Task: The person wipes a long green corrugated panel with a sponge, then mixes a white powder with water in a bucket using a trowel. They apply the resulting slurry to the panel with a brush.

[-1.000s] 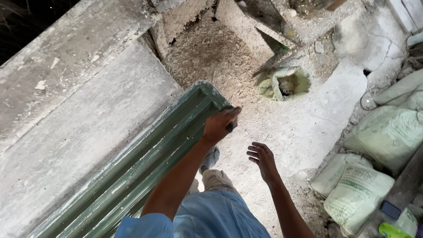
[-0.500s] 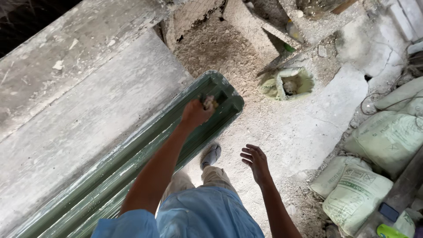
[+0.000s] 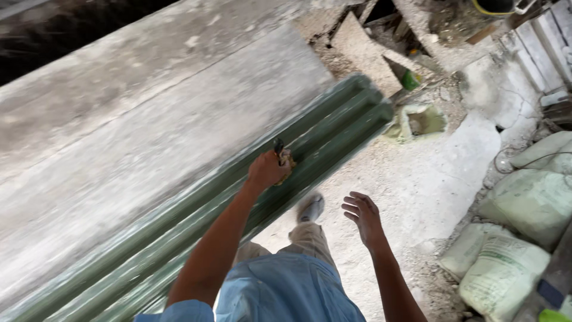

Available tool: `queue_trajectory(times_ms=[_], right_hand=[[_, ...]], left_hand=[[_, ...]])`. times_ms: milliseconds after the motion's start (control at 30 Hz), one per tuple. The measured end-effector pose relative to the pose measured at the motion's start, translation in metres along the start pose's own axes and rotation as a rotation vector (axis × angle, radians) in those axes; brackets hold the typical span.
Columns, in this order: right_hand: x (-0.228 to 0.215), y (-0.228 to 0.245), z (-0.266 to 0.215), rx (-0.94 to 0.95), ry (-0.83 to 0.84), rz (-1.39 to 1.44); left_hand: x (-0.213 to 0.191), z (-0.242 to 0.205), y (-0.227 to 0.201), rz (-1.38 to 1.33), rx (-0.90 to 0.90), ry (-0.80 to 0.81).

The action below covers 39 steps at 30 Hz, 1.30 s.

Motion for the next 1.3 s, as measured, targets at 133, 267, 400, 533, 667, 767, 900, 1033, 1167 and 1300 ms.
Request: queue_trajectory(times_ms=[133, 267, 400, 533, 667, 767, 900, 1033, 1167, 1300], right_hand=[[0.083, -0.066, -0.071, 0.033, 0.008, 0.11], [0.157, -0.119, -0.151, 0.064, 0.02, 0.113], [0.209, -0.16, -0.222, -0.006, 0.05, 0.097], [0.249, -0.219, -0.282, 0.0, 0.054, 0.063], [0.282, -0.299, -0.337, -0.006, 0.076, 0.081], [0.305, -0.375, -0.382, -0.009, 0.088, 0.143], [0.365, -0.47, -0.446, 0.076, 0.038, 0.317], [0.418, -0.529, -0.518, 0.179, 0.068, 0.204], [0.463, -0.543, -0.546, 0.135, 0.104, 0.091], [0.522, -0.559, -0.564, 0.111, 0.148, 0.066]], left_hand=[[-0.046, -0.083, 0.05, 0.067, 0.112, -0.16], [-0.091, -0.159, 0.098, 0.022, -0.013, -0.014], [-0.132, -0.226, 0.131, 0.009, 0.029, 0.022], [-0.162, -0.295, 0.172, 0.024, 0.041, 0.101], [-0.203, -0.363, 0.223, 0.038, 0.048, 0.007], [-0.222, -0.424, 0.26, 0.044, 0.126, 0.007], [-0.268, -0.502, 0.299, -0.008, 0.241, -0.028], [-0.31, -0.573, 0.335, -0.015, 0.149, 0.061], [-0.35, -0.654, 0.385, 0.108, 0.059, 0.059], [-0.4, -0.737, 0.428, 0.225, 0.031, -0.015]])
Point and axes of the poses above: each hand's wrist, its own z-axis towards the middle knuckle, its own x-axis out of the palm, y = z × x, the point moved 6 cm from there along z, towards the middle knuckle, and after that the axes turned 12 degrees about x, right-handed, at the moved point
